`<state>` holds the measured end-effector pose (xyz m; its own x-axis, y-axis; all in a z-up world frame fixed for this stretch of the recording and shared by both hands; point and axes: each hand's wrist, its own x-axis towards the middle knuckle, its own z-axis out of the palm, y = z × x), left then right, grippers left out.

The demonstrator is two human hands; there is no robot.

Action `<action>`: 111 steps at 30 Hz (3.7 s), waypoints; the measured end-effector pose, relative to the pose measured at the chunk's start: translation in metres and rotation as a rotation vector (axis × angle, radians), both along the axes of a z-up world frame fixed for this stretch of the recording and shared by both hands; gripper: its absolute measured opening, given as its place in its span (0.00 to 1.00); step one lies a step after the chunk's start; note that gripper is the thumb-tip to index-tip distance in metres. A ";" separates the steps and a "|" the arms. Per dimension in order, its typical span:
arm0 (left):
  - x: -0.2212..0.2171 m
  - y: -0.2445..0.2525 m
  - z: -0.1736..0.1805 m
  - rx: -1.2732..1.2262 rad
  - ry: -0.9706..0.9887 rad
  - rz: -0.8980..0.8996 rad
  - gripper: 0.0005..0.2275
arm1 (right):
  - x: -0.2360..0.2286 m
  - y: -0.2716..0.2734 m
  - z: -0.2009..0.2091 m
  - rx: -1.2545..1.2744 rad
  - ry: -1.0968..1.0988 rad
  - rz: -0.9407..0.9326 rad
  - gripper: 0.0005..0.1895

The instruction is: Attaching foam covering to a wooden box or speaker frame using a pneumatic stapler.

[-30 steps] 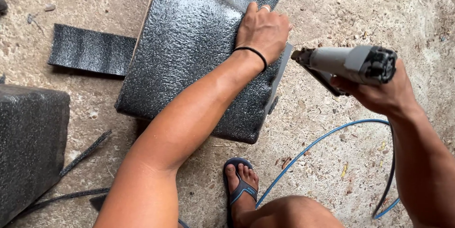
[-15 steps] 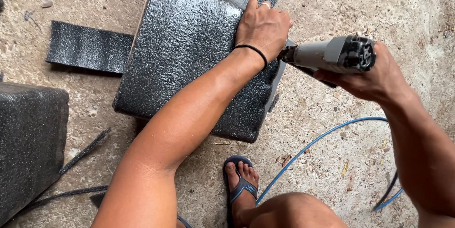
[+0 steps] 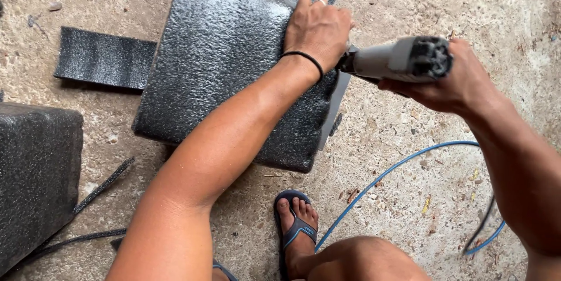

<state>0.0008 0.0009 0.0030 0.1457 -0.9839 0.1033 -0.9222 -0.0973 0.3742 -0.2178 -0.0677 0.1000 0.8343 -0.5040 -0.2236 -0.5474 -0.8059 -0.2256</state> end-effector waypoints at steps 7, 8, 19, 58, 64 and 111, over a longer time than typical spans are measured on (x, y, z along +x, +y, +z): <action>0.005 0.001 0.004 0.041 0.020 0.001 0.16 | -0.044 -0.012 -0.025 0.362 -0.226 -0.070 0.22; 0.004 0.004 0.008 0.074 0.039 -0.004 0.16 | -0.052 -0.008 -0.028 0.467 -0.272 -0.212 0.21; 0.012 0.005 0.009 -0.051 -0.044 -0.101 0.15 | -0.136 0.086 -0.130 0.085 0.217 -0.560 0.17; 0.013 0.008 0.037 0.110 -0.084 -0.131 0.12 | -0.178 0.207 -0.288 0.081 -0.053 -0.627 0.50; 0.030 -0.001 0.044 0.217 -0.063 -0.238 0.14 | -0.180 0.209 -0.282 0.119 -0.017 -0.626 0.51; 0.084 0.229 -0.048 -0.518 1.474 0.446 0.16 | 0.033 0.225 -0.064 -0.208 -0.683 0.092 0.40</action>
<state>0.0852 0.2302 -0.0454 0.6617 -0.7446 -0.0880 0.3117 0.1664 0.9355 -0.1853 0.1576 0.0363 0.7946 -0.4007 0.4561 -0.2672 -0.9054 -0.3298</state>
